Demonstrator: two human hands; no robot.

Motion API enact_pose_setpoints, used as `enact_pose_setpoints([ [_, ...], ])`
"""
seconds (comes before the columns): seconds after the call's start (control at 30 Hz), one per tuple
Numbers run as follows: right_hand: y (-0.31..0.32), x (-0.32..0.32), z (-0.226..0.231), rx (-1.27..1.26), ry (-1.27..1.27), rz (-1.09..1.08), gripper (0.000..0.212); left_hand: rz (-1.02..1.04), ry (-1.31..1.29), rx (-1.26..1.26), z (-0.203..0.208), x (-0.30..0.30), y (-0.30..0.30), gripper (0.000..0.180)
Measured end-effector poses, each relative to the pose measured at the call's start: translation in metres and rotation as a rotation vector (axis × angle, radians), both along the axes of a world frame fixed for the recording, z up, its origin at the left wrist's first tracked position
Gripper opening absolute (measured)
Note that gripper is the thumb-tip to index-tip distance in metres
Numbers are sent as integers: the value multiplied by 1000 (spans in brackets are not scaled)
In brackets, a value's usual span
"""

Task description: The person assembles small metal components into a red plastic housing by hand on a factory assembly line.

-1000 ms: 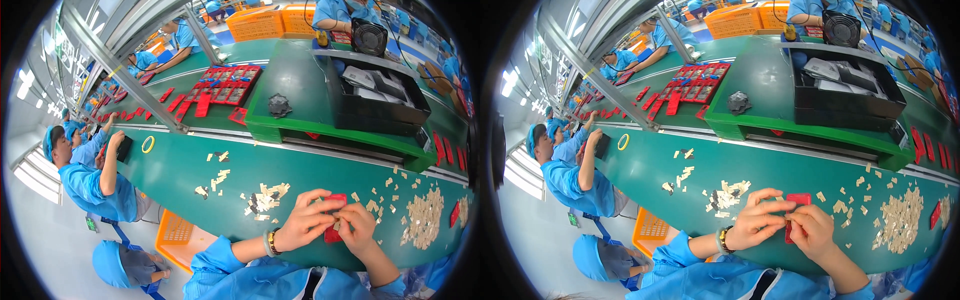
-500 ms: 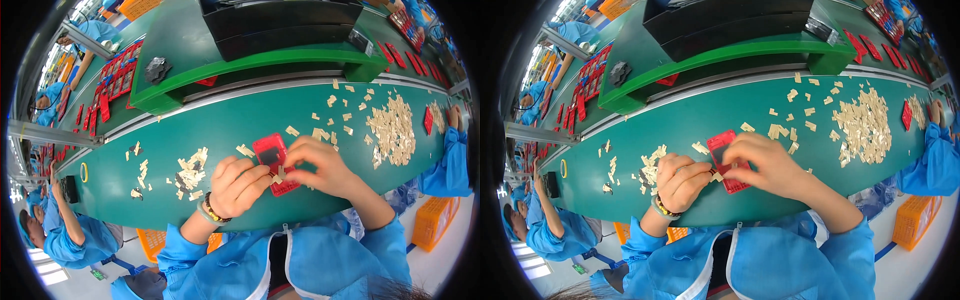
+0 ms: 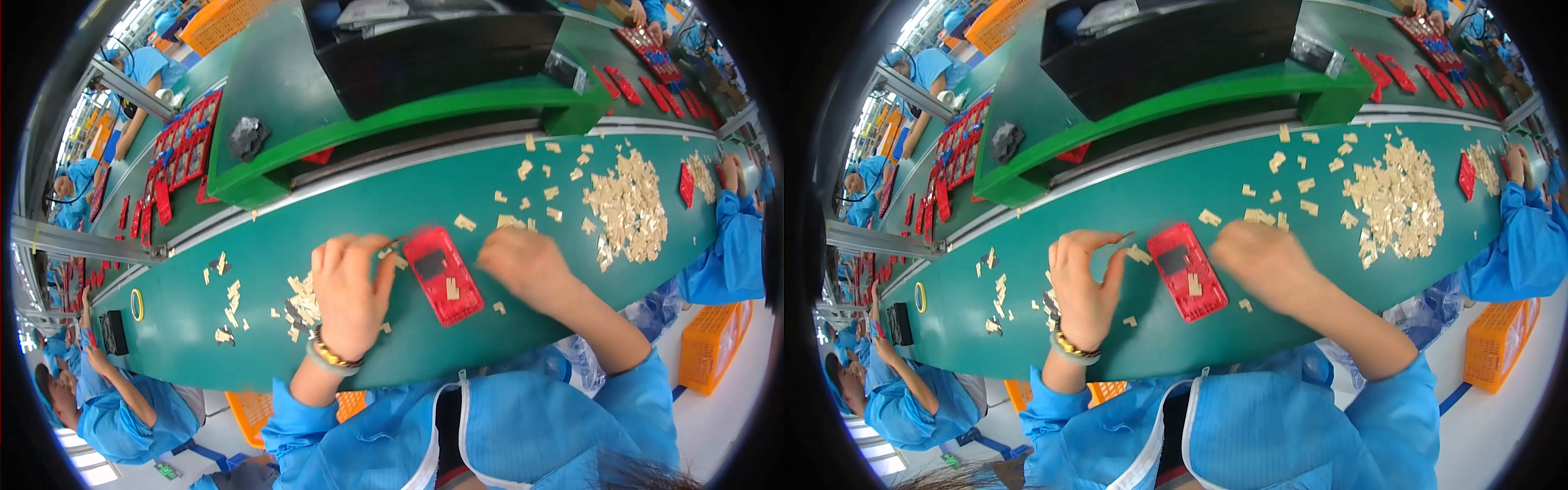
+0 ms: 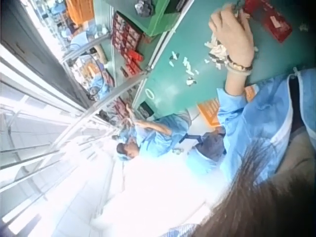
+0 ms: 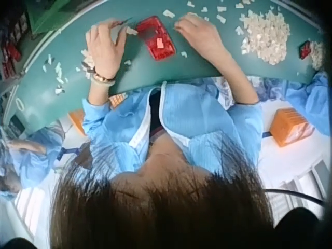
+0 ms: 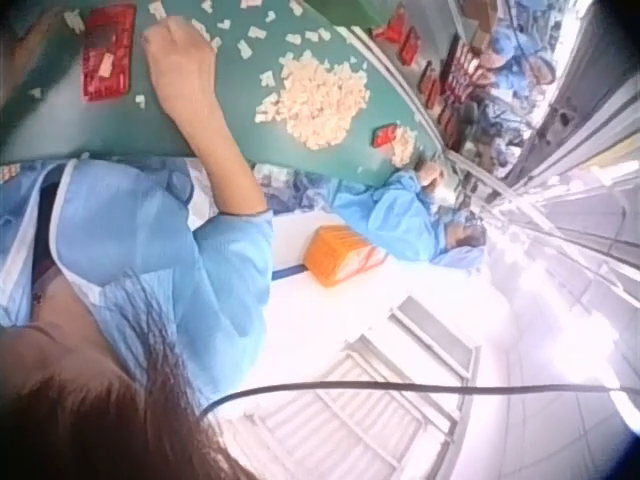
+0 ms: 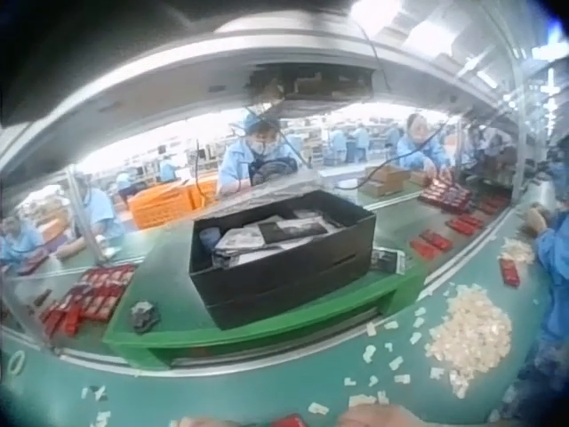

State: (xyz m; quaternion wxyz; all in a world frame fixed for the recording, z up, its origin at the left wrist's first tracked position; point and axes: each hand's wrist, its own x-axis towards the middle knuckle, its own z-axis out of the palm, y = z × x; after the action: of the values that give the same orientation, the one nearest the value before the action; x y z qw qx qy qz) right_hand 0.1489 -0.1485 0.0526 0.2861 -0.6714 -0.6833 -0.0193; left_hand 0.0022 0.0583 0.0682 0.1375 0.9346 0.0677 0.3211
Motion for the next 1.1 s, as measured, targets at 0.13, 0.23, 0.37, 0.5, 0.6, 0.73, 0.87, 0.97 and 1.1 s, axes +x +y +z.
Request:
enact_pose_setpoints([
  [0.13,0,-1,5,-73,-49,-491,44,-201,207,-326,-3,2,-1,31],
  [0.23,38,-29,16,82,-80,-366,36,-241,192,-362,5,6,-10,31],
  [0.37,66,-25,7,272,-292,-217,21,-180,160,-529,4,4,-3,28],
  [0.5,86,-10,5,378,-306,-199,18,-150,-85,-1069,-9,11,8,33],
  [0.6,86,7,-6,382,-91,-262,12,-43,-74,-280,-23,6,3,46],
  [0.73,70,12,-34,-209,1260,-401,12,-261,258,-17,-58,-4,-33,49],
  [0.87,69,11,-42,-216,1089,-442,10,-256,273,79,-61,-4,-36,52],
  [0.97,75,9,-41,-220,1038,-484,9,-237,255,97,-65,-5,-37,49],
  [1.1,78,6,-39,-274,1014,-511,9,-234,248,67,-66,-5,-36,49],
])
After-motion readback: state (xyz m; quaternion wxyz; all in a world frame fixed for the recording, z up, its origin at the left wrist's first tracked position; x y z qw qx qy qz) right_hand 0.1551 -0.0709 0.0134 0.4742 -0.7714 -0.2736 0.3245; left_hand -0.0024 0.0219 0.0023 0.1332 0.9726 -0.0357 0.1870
